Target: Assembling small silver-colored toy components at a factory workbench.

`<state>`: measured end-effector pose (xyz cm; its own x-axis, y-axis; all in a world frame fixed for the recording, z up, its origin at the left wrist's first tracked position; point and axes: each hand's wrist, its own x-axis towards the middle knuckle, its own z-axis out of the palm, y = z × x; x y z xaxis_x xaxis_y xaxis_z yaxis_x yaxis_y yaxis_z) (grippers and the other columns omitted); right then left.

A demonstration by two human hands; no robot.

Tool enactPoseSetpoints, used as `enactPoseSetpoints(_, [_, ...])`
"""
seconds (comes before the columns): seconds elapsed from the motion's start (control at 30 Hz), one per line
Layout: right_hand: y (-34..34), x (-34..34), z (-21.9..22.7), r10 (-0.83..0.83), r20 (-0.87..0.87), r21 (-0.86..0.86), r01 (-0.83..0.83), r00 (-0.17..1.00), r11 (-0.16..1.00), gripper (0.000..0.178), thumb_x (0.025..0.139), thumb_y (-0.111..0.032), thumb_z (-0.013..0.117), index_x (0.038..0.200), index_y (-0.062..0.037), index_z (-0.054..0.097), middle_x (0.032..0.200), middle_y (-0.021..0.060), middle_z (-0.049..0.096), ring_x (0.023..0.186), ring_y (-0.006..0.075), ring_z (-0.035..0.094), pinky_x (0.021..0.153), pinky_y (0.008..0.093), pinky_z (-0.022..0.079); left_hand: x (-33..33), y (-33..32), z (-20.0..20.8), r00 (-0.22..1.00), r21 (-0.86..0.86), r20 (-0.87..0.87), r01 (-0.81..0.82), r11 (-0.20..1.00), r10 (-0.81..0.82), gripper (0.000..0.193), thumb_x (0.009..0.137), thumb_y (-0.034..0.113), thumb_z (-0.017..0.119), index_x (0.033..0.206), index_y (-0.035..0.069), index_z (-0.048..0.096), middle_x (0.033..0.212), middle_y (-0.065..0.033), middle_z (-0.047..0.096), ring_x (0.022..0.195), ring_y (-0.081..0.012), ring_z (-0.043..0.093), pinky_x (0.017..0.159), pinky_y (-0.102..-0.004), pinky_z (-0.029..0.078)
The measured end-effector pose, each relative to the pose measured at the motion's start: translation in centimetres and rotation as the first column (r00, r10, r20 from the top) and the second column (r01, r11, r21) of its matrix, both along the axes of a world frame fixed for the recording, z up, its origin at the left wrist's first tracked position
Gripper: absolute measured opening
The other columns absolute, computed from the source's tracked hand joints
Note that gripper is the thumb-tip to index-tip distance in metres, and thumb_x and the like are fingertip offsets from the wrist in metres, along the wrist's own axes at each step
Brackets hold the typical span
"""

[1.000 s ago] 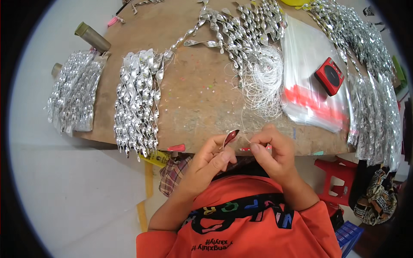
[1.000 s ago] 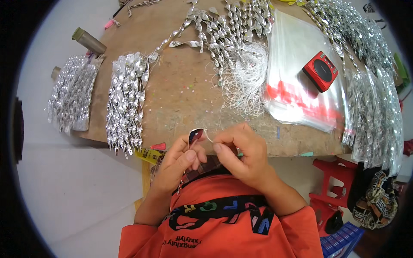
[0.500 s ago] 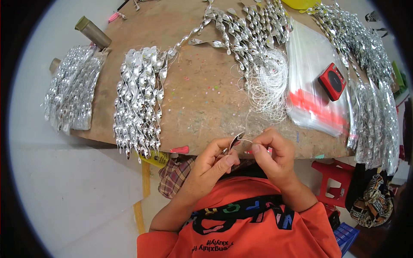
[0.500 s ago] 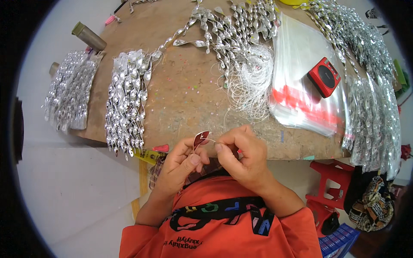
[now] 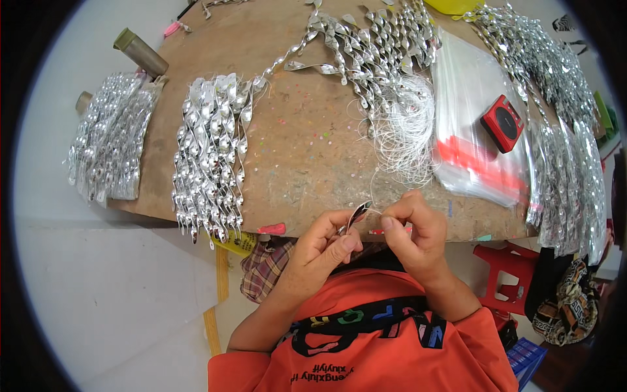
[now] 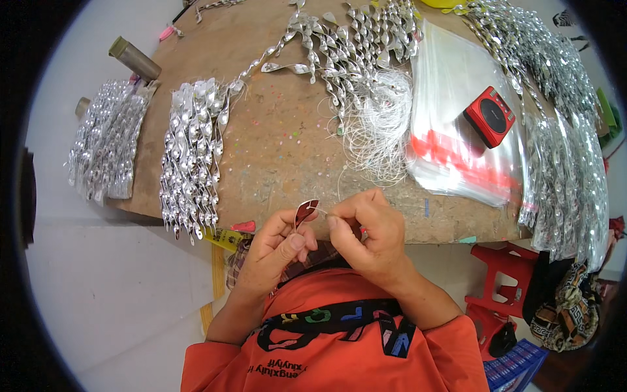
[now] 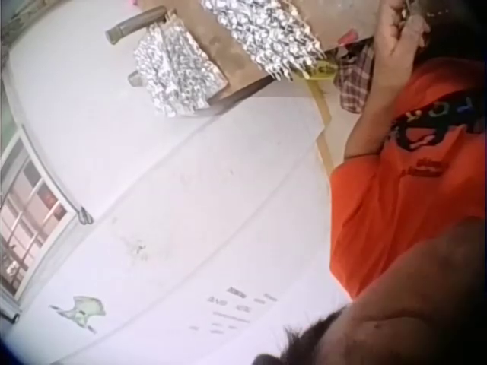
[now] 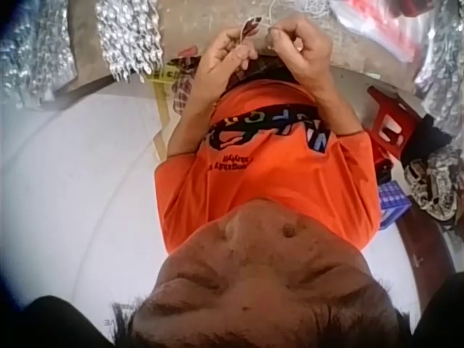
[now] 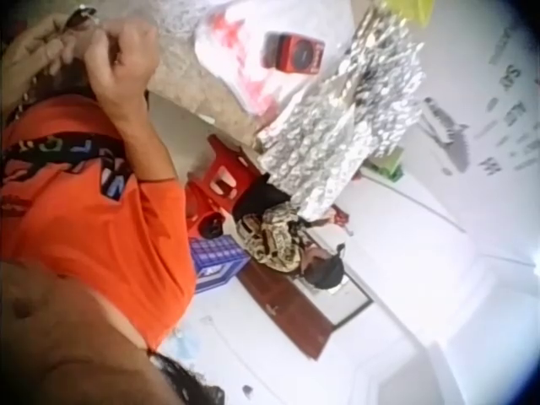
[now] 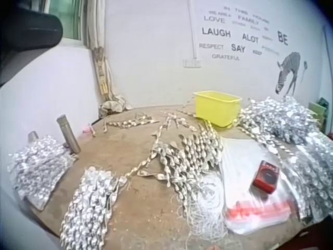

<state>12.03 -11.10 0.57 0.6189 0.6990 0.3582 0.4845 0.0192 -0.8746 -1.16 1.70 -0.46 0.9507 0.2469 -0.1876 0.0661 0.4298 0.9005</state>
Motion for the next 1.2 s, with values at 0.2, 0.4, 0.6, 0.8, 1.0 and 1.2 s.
enactPoseSetpoints(0.2, [0.4,-0.1,0.4,0.145,0.192,-0.020,-0.144,0.971,0.989,0.003,0.078,-0.001,0.056,0.078,-0.0031,0.056,0.073,0.0025,0.056,0.058,0.0097,0.043,0.055,0.0231,0.034,0.1,-0.2,0.1,1.000,-0.003,0.017,-0.002,1.000,0.002,0.037,0.091,0.018,0.052,0.122,0.000,0.042,0.094,-0.0026,0.053,0.080,-0.0060,0.048,0.068,-0.0194,0.040])
enactPoseSetpoints(0.4, [0.2,-0.7,-0.1,0.091,-0.454,0.028,-0.088,0.887,0.996,0.017,0.087,-0.009,0.054,0.101,-0.0021,0.047,0.070,0.0018,0.053,0.058,0.0059,0.045,0.054,0.0186,0.037,0.2,-0.1,0.2,1.000,0.046,0.003,0.012,0.999,-0.012,0.036,0.091,0.018,0.053,0.121,0.001,0.044,0.096,-0.0023,0.053,0.081,-0.0063,0.049,0.070,-0.0204,0.041])
enactPoseSetpoints(0.6, [0.2,0.2,-0.4,0.273,-0.667,0.144,-0.240,0.693,0.960,0.013,0.090,-0.011,0.050,0.100,-0.0032,0.046,0.070,0.0010,0.051,0.059,0.0055,0.046,0.053,0.0176,0.038,0.2,-0.4,-0.3,0.998,0.069,0.049,0.039,0.997,-0.043,0.033,0.091,0.014,0.051,0.121,0.000,0.044,0.103,-0.0044,0.055,0.089,-0.0079,0.052,0.075,-0.0219,0.042])
enactPoseSetpoints(0.8, [0.2,-0.1,-0.4,0.287,-0.653,0.127,-0.273,0.701,0.954,0.011,0.090,-0.010,0.051,0.098,-0.0032,0.046,0.070,0.0014,0.051,0.059,0.0056,0.046,0.053,0.0179,0.038,1.0,-0.3,0.9,0.990,-0.011,0.060,-0.125,0.992,0.125,0.032,0.091,0.020,0.052,0.116,0.002,0.049,0.098,-0.0023,0.058,0.072,-0.0042,0.047,0.062,-0.0180,0.039])
enactPoseSetpoints(1.0, [0.0,-0.1,-0.6,0.302,-0.635,0.129,-0.287,0.711,0.949,0.011,0.090,-0.009,0.051,0.098,-0.0027,0.046,0.070,0.0016,0.050,0.060,0.0061,0.046,0.054,0.0185,0.037,1.9,0.6,1.5,0.996,-0.011,0.039,-0.078,0.997,0.079,0.027,0.093,0.020,0.049,0.111,0.001,0.052,0.104,-0.0051,0.057,0.089,-0.0073,0.054,0.069,-0.0186,0.042])
enactPoseSetpoints(1.2, [-0.1,0.2,-0.7,0.291,-0.628,0.120,-0.280,0.722,0.952,0.010,0.090,-0.008,0.050,0.097,-0.0025,0.047,0.072,0.0022,0.052,0.061,0.0063,0.047,0.054,0.0188,0.038,3.0,1.4,0.4,0.998,-0.279,0.026,-0.040,0.959,0.049,0.019,0.088,0.016,0.056,0.100,0.002,0.057,0.090,-0.0008,0.058,0.068,-0.0035,0.049,0.055,-0.0152,0.037])
